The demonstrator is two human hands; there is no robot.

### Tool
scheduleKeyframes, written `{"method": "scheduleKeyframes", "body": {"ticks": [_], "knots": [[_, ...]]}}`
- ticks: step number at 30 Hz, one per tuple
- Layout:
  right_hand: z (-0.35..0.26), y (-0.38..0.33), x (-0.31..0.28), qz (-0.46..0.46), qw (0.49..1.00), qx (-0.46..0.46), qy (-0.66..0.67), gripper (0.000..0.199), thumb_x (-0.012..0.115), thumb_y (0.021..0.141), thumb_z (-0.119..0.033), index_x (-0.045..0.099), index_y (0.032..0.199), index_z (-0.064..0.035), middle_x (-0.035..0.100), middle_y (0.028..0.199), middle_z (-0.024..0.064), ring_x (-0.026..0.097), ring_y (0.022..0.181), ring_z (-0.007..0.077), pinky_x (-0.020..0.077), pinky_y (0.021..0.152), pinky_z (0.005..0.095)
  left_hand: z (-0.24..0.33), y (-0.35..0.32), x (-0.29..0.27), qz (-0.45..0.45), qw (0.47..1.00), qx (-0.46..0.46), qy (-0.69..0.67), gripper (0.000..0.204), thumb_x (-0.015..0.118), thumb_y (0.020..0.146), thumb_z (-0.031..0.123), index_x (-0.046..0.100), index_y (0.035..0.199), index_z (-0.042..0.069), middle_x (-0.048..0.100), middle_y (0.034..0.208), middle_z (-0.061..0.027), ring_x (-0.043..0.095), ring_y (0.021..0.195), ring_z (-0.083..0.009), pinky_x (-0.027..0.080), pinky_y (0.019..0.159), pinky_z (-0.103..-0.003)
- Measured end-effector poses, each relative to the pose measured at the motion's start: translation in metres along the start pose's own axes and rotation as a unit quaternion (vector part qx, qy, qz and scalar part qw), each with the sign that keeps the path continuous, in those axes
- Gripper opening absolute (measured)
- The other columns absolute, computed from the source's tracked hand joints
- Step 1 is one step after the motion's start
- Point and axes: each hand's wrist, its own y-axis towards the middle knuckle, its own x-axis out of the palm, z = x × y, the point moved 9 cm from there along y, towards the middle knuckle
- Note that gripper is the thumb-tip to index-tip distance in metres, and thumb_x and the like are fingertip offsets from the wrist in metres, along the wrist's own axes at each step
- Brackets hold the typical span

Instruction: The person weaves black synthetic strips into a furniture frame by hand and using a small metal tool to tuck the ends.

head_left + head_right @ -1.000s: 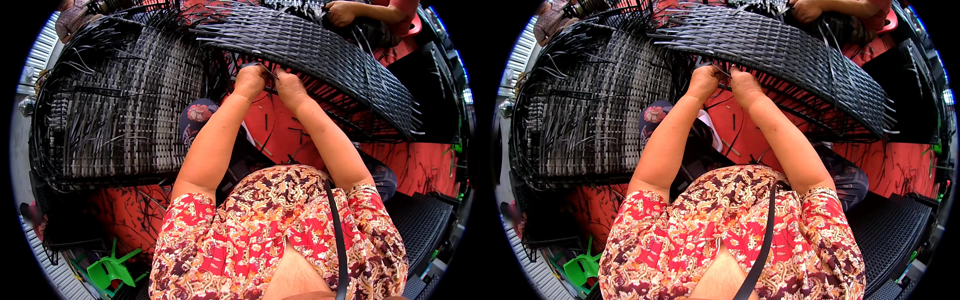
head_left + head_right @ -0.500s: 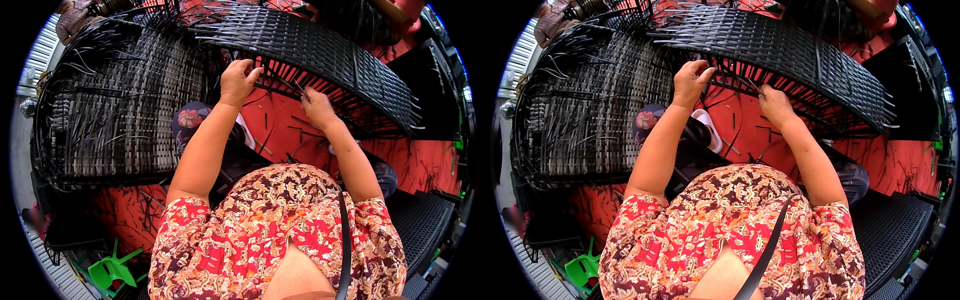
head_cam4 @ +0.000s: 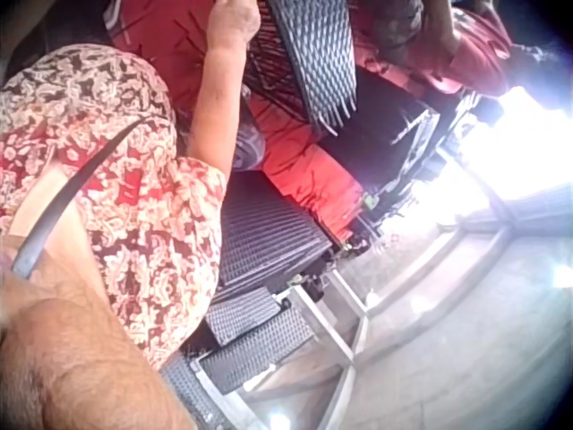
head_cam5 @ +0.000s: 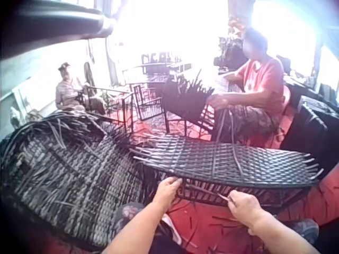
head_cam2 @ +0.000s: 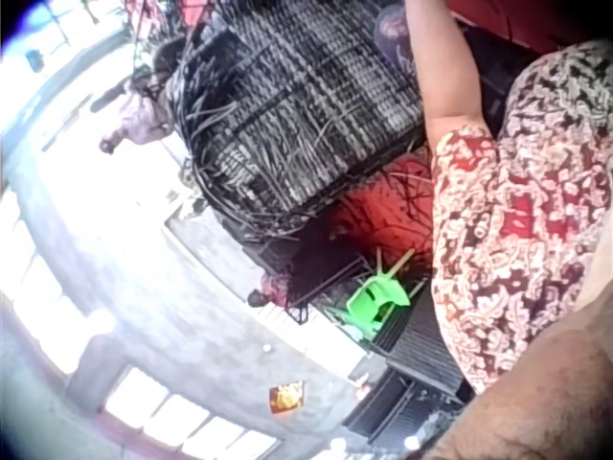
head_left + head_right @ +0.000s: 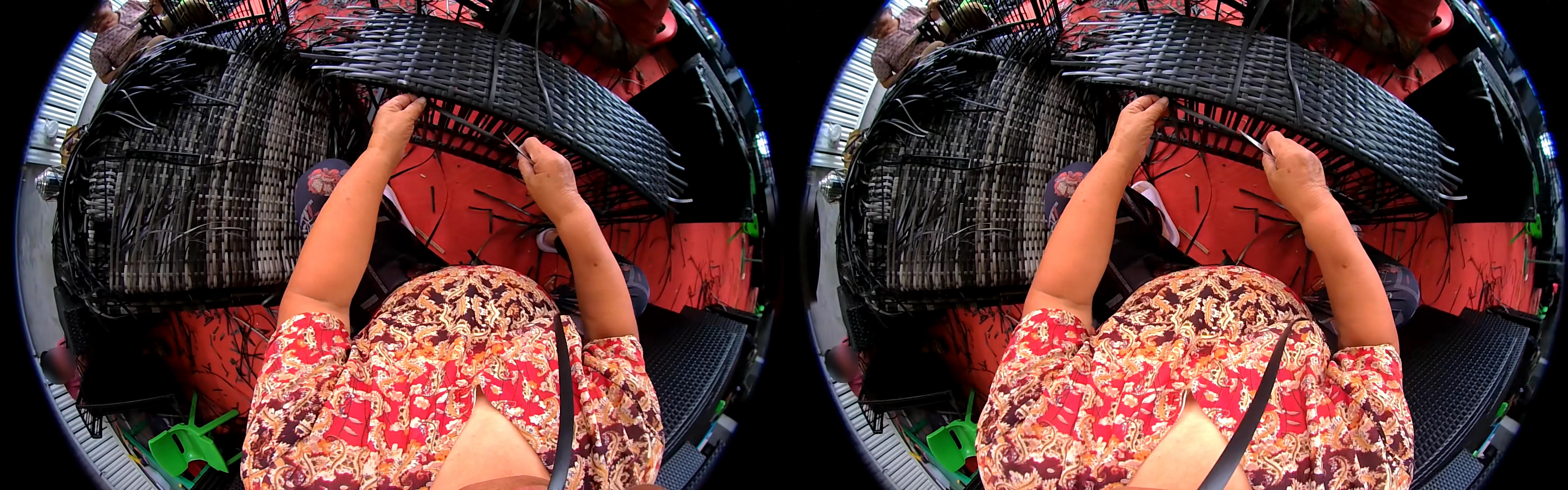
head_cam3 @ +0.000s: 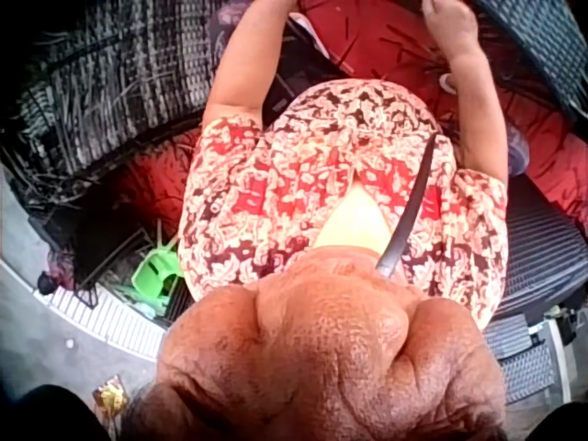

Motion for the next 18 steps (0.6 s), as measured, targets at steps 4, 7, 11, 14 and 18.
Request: {"method": "scheduleKeyframes", "body": {"ticks": [4, 7, 11, 14, 18], "knots": [[-0.027, -0.003, -0.029, 0.035, 0.997, -0.066, -0.016, 0.011, 0.057, 0.08, -0.009, 0.049, 0.087, -0.0055, 0.059, 0.079, 0.0141, 0.058, 0.072, 0.0356, 0.0476, 0.064, 0.0437, -0.017, 0.011, -0.008, -0.034, 0.998, -0.036, -0.039, 0.015, 0.057, 0.089, 0.015, 0.061, 0.098, 0.003, 0.063, 0.089, -0.0024, 0.058, 0.08, -0.0118, 0.044, 0.072, -0.025], [-0.036, -0.001, -0.042, 0.044, 0.994, -0.097, -0.017, 0.012, 0.058, 0.078, -0.006, 0.049, 0.086, -0.0054, 0.059, 0.078, 0.0137, 0.058, 0.072, 0.0347, 0.0481, 0.062, 0.0417, -0.02, 0.009, -0.005, -0.058, 0.993, -0.065, -0.081, 0.02, 0.055, 0.09, 0.021, 0.06, 0.101, 0.005, 0.064, 0.092, -0.0031, 0.058, 0.087, -0.0143, 0.042, 0.078, -0.03], [-0.043, 0.002, -0.045, 0.047, 0.992, -0.115, -0.021, 0.011, 0.058, 0.079, -0.007, 0.048, 0.085, -0.0055, 0.058, 0.077, 0.0133, 0.058, 0.073, 0.0347, 0.0478, 0.063, 0.0419, -0.018, 0.002, -0.001, -0.042, 0.988, -0.099, -0.112, 0.026, 0.053, 0.091, 0.033, 0.06, 0.102, 0.01, 0.064, 0.093, -0.0031, 0.057, 0.091, -0.0163, 0.037, 0.084, -0.034], [-0.043, 0.002, -0.039, 0.044, 0.992, -0.116, -0.029, 0.01, 0.057, 0.08, -0.008, 0.048, 0.084, -0.0056, 0.058, 0.077, 0.0134, 0.058, 0.073, 0.0345, 0.0475, 0.063, 0.0424, -0.025, 0.004, -0.006, -0.019, 0.988, -0.103, -0.118, 0.027, 0.054, 0.09, 0.037, 0.06, 0.1, 0.013, 0.064, 0.092, -0.0027, 0.056, 0.091, -0.0163, 0.035, 0.084, -0.034], [-0.038, 0.004, -0.023, 0.024, 0.995, -0.099, -0.015, 0.009, 0.056, 0.081, -0.009, 0.048, 0.084, -0.0054, 0.058, 0.077, 0.0135, 0.058, 0.073, 0.0344, 0.0471, 0.064, 0.0431, -0.022, 0.0, -0.001, -0.032, 0.984, -0.098, -0.147, 0.027, 0.056, 0.088, 0.04, 0.061, 0.096, 0.014, 0.064, 0.091, -0.0023, 0.054, 0.091, -0.0164, 0.035, 0.083, -0.034]]}}
